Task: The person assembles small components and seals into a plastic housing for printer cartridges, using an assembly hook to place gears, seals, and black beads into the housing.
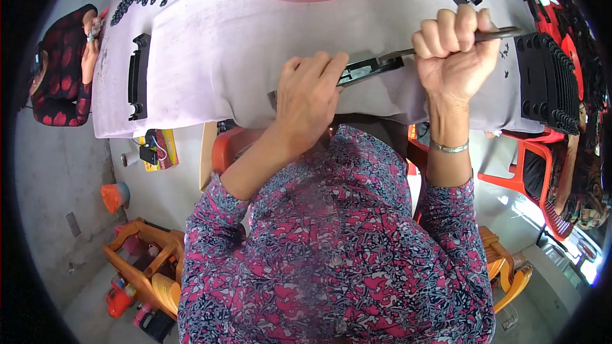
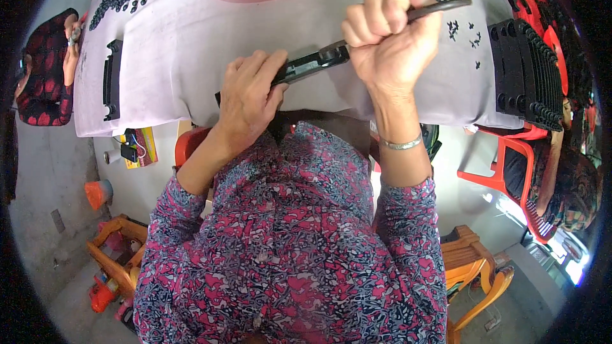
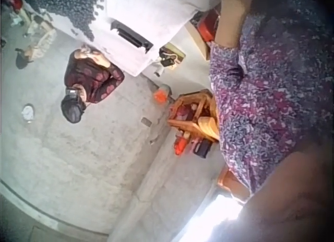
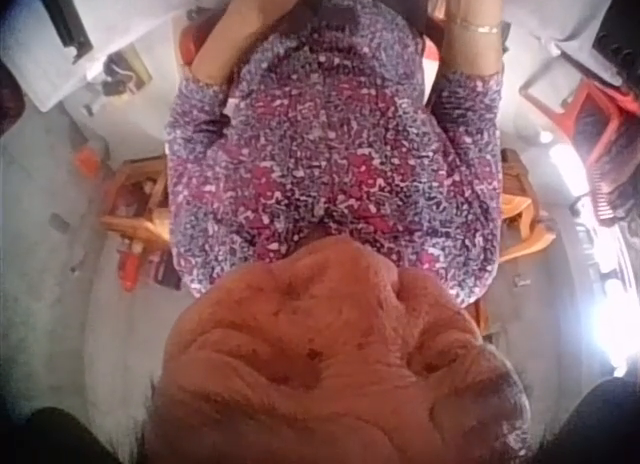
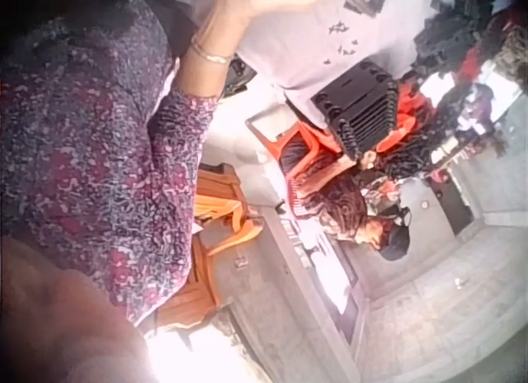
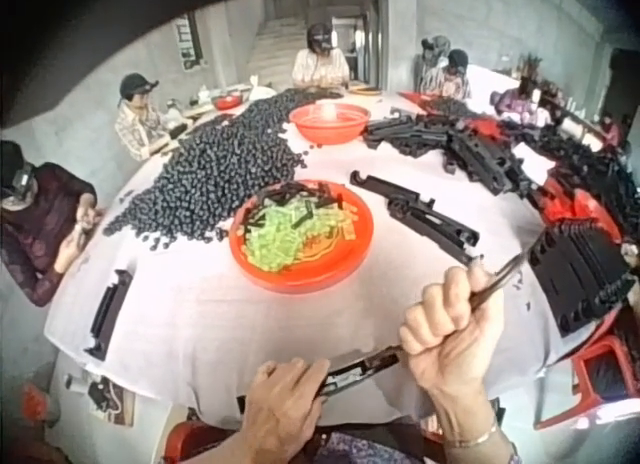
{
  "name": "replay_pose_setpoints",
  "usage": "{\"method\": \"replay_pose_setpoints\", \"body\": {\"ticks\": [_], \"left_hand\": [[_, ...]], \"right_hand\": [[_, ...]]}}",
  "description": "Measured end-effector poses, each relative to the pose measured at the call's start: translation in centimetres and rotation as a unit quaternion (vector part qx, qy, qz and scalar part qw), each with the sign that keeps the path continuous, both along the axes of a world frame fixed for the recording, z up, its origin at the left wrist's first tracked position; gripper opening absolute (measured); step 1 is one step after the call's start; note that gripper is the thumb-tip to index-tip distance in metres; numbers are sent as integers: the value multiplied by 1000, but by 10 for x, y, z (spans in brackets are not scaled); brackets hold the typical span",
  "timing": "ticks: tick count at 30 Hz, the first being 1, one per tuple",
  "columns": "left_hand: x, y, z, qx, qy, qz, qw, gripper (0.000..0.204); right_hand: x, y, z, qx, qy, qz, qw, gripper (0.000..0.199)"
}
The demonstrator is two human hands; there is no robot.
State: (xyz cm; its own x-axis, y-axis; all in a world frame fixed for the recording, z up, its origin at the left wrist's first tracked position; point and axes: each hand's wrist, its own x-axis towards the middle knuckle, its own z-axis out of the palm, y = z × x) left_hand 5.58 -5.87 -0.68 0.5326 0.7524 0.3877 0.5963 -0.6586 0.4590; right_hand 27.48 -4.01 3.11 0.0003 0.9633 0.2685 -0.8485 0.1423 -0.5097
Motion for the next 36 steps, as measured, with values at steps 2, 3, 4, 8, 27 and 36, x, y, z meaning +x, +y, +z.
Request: {"method": "replay_pose_setpoints", "body": {"ticks": [2, 3, 4, 8, 27, 36], "left_hand": [[-3, 5, 0, -8, 9, -13, 1000, 38], [-3, 9, 2, -18, 17, -29, 999, 37], [-5, 13, 6, -17, 16, -30, 999, 37], [-10, 27, 23, 0, 111, -137, 984, 29], [-19, -16, 10, -109, -10, 53, 993, 53], [-43, 11, 21, -58, 88, -7, 994, 34]], "right_hand": [[4, -4, 4, 8, 4, -1, 1000, 47], [8, -5, 4, 15, 7, -6, 1000, 47], [12, -6, 5, 27, 20, 6, 999, 48], [23, -12, 17, 44, 49, 9, 998, 48], [7, -5, 4, 31, 44, 34, 998, 48], [-20, -4, -6, -19, 30, 37, 999, 49]]}}
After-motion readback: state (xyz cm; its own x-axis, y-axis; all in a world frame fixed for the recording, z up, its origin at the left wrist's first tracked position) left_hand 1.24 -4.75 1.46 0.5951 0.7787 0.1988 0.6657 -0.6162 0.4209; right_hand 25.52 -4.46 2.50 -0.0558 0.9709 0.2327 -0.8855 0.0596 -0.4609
